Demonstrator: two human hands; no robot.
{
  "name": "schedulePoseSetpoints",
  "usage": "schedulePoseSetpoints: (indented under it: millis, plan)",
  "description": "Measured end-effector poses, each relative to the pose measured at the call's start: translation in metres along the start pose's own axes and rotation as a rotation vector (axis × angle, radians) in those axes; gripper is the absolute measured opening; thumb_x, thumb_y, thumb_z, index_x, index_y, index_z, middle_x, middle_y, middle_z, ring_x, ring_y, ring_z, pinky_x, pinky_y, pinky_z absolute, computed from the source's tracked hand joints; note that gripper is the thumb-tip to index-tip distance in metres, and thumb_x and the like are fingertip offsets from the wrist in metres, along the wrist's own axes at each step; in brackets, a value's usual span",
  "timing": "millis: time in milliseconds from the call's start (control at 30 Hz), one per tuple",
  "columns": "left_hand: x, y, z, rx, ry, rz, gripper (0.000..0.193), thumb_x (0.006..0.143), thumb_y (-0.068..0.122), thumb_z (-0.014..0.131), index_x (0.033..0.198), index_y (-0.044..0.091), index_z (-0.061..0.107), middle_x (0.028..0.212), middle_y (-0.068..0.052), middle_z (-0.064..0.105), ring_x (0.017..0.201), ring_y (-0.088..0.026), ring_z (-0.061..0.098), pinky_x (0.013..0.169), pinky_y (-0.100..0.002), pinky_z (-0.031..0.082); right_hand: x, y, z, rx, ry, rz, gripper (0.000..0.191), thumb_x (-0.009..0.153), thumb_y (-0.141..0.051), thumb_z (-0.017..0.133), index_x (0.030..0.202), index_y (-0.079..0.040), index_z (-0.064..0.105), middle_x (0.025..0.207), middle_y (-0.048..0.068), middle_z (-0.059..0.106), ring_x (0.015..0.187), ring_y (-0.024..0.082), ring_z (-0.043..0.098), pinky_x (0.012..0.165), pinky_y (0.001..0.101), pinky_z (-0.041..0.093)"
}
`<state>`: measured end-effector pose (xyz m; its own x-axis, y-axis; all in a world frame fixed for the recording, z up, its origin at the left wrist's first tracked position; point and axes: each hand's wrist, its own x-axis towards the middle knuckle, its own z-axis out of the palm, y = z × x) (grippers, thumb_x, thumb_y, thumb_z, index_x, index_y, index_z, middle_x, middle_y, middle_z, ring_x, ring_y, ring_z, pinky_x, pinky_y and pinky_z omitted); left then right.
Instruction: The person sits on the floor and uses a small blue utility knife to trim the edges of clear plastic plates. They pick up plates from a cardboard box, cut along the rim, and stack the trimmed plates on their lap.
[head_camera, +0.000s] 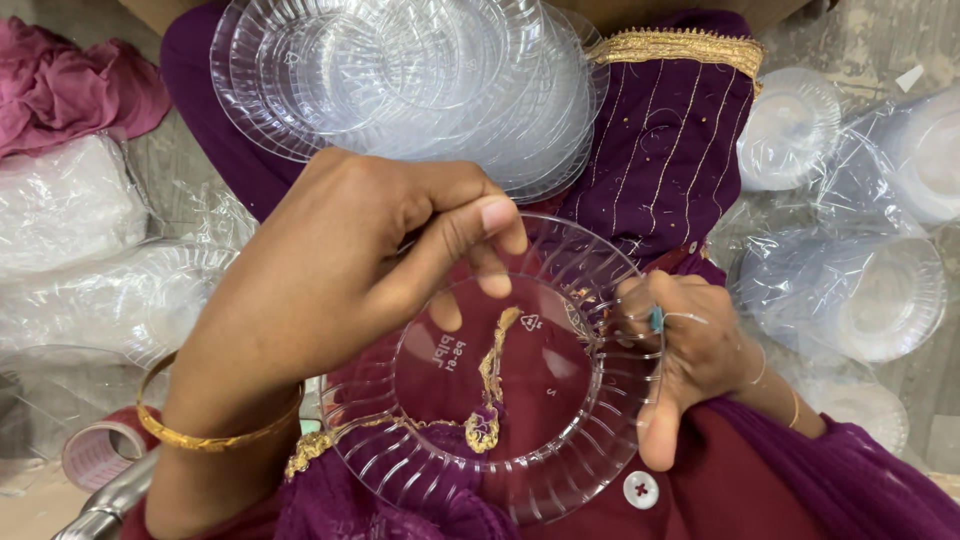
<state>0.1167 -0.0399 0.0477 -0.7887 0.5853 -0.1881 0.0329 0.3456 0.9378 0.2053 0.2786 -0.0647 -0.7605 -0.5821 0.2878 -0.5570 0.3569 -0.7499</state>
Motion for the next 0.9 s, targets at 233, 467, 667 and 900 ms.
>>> schedulePoseSetpoints:
  millis: [233, 467, 667, 900]
  plan:
    - [-0.006, -0.006, -0.003, 0.009, 0.037, -0.022, 0.026, 0.105, 0.02, 0.055, 0.097, 0.007, 0.076, 0.071, 0.001, 0.079, 0.054, -0.006, 0.073, 0.04, -0.018, 0.057, 0.001, 0.006, 0.014, 0.123, 0.02, -0.07, 0.086, 0.061, -0.087, 0.063, 0.086, -0.006, 0.048, 0.071, 0.001, 0.046, 0.054, 0.014, 0.049, 0.05, 0.0269, 0.043]
    - [-0.025, -0.012, -0.003, -0.045, 0.152, -0.05, 0.025, 0.104, 0.018, 0.056, 0.1, 0.004, 0.076, 0.078, -0.001, 0.081, 0.065, -0.006, 0.078, 0.047, -0.018, 0.062, -0.009, 0.005, 0.022, 0.096, -0.004, -0.106, 0.074, 0.081, -0.077, 0.058, 0.092, -0.004, 0.054, 0.076, 0.003, 0.054, 0.061, 0.018, 0.059, 0.055, 0.0328, 0.049]
    - [-0.027, -0.015, -0.007, 0.002, 0.23, -0.036, 0.027, 0.106, 0.018, 0.053, 0.099, 0.004, 0.076, 0.082, -0.002, 0.08, 0.068, -0.007, 0.08, 0.052, -0.019, 0.063, 0.005, -0.004, 0.02, 0.24, -0.063, -0.1, 0.058, 0.089, -0.064, 0.063, 0.091, -0.007, 0.054, 0.074, 0.002, 0.049, 0.061, 0.017, 0.052, 0.056, 0.0321, 0.043]
    - [0.03, -0.002, -0.006, 0.048, -0.121, -0.184, 0.03, 0.103, 0.025, 0.049, 0.109, 0.007, 0.073, 0.083, -0.006, 0.082, 0.062, -0.015, 0.08, 0.052, -0.024, 0.06, 0.047, -0.022, 0.001, 0.388, 0.276, 0.471, 0.031, 0.099, -0.018, 0.064, 0.122, 0.001, 0.057, 0.071, 0.002, 0.061, 0.06, 0.01, 0.058, 0.056, 0.0219, 0.046]
